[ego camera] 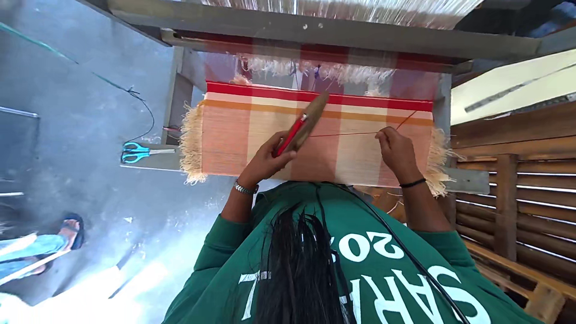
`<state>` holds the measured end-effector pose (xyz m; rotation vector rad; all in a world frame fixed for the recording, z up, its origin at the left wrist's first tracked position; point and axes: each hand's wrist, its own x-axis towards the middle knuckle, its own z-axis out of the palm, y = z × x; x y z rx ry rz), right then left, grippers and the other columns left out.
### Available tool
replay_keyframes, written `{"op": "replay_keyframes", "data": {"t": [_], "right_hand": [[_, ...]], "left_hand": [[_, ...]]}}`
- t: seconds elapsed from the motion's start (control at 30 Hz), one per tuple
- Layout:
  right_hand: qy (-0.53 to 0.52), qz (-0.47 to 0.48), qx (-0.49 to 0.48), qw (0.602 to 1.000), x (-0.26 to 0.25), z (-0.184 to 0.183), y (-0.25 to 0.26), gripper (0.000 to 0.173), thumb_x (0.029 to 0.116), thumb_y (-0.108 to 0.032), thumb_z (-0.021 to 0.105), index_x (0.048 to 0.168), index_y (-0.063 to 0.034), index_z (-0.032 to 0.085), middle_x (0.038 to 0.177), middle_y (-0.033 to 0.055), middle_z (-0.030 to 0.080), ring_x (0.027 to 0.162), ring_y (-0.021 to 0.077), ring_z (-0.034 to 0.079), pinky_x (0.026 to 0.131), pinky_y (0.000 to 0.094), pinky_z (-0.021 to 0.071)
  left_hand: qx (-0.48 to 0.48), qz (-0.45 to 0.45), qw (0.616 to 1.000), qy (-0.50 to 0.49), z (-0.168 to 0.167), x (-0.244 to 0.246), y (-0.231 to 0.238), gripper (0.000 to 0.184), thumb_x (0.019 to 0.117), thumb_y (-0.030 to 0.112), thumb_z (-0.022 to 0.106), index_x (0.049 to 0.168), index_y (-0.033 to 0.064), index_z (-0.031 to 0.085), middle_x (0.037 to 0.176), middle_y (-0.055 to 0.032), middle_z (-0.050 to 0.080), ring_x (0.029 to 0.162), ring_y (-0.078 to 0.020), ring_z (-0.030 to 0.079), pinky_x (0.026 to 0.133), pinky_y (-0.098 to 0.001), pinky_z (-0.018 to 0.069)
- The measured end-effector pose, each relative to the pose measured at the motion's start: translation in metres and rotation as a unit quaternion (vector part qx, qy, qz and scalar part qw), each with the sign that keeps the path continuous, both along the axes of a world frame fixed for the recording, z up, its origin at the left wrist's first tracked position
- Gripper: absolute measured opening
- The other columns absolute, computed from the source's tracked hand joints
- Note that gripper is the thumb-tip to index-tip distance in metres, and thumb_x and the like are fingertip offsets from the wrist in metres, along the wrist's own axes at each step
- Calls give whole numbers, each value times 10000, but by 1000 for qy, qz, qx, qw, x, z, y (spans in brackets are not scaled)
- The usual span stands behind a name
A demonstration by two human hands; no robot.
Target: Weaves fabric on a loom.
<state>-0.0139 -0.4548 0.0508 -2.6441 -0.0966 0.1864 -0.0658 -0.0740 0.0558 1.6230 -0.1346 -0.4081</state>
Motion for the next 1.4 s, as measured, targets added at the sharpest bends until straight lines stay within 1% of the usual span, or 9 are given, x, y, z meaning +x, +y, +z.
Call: {"op": "replay_keyframes", "data": {"t": [0.13, 0.27, 0.4, 0.57, 0.67, 0.73, 0.87, 1.07, 1.4], "right_hand": [[-56, -17, 18, 998, 15, 0, -11, 400, 1115, -288, 394, 1159, 22, 642, 942, 258, 677, 833, 454, 681, 721, 677, 525], [-142, -82, 24, 986, 42, 8, -21, 422, 1115, -305, 365, 1166, 11, 640, 936, 227, 680, 829, 381, 681, 766, 598, 530], [-182, -158, 30, 970, 53, 10, -38, 428, 1114, -293, 375, 1189, 28, 649, 1040, 237, 686, 956, 352, 675, 876, 542, 513], [-58, -165, 14, 984, 43, 3, -66, 457, 1115, -340, 372, 1210, 27, 627, 1074, 293, 661, 998, 461, 652, 870, 669, 495], [-32, -128, -57, 990, 35, 4, -49, 445, 1058, -364, 503, 1362, -53, 601, 1394, 286, 541, 1274, 534, 493, 963, 760, 397], [-73, -104, -80, 989, 26, 15, -19, 547, 1032, -406, 523, 1492, -111, 497, 1582, 228, 374, 1416, 518, 337, 1012, 759, 327], [-94, 44, -13, 995, 20, 18, 61, 504, 1039, -312, 533, 1464, -41, 528, 1532, 212, 480, 1427, 435, 421, 1145, 655, 335], [27, 190, 190, 963, -14, -21, 153, 534, 1032, -257, 622, 1495, -40, 466, 1309, 196, 608, 1036, 305, 682, 865, 483, 599], [97, 78, 283, 951, -13, -11, 164, 190, 1034, -151, 606, 1133, 2, 659, 907, 157, 693, 768, 253, 670, 712, 447, 572]], "left_hand": [[85, -191, 975, -71, 25, -1, -6, 557, 866, 332, 816, 1360, 149, 637, 1216, -3, 725, 1061, -103, 698, 931, -359, 602], [365, -253, 886, -133, 28, 2, -22, 645, 921, 469, 739, 1510, 420, 480, 1225, -50, 691, 1036, -250, 695, 847, -539, 576], [444, -237, 846, -174, 3, 16, -11, 656, 922, 374, 755, 1515, 310, 483, 1224, -107, 690, 968, -336, 707, 774, -559, 572], [490, -209, 808, -252, -25, 35, 20, 532, 846, 285, 826, 1340, 372, 651, 1177, -43, 699, 1108, -344, 620, 908, -608, 457], [474, -187, 814, -280, -34, 50, 25, 456, 869, 232, 785, 1291, 374, 688, 1289, -108, 622, 1260, -396, 532, 1067, -695, 331], [473, -165, 817, -286, -33, 57, 21, 424, 884, 183, 731, 1265, 366, 700, 1366, -124, 584, 1364, -417, 462, 1144, -768, 177], [479, -39, 835, -268, -38, 50, 8, 612, 853, 204, 767, 1421, 353, 593, 1615, -128, 374, 1532, -456, 207, 1131, -824, 51], [286, 197, 935, -70, -53, 3, -33, 631, 946, 105, 633, 1510, -11, 372, 1354, -252, 551, 1055, -324, 665, 860, -470, 589], [62, 196, 974, 94, -44, 7, -59, 589, 1040, 430, 559, 1437, 0, 493, 1322, -237, 580, 1172, -297, 619, 997, -486, 527]]}}
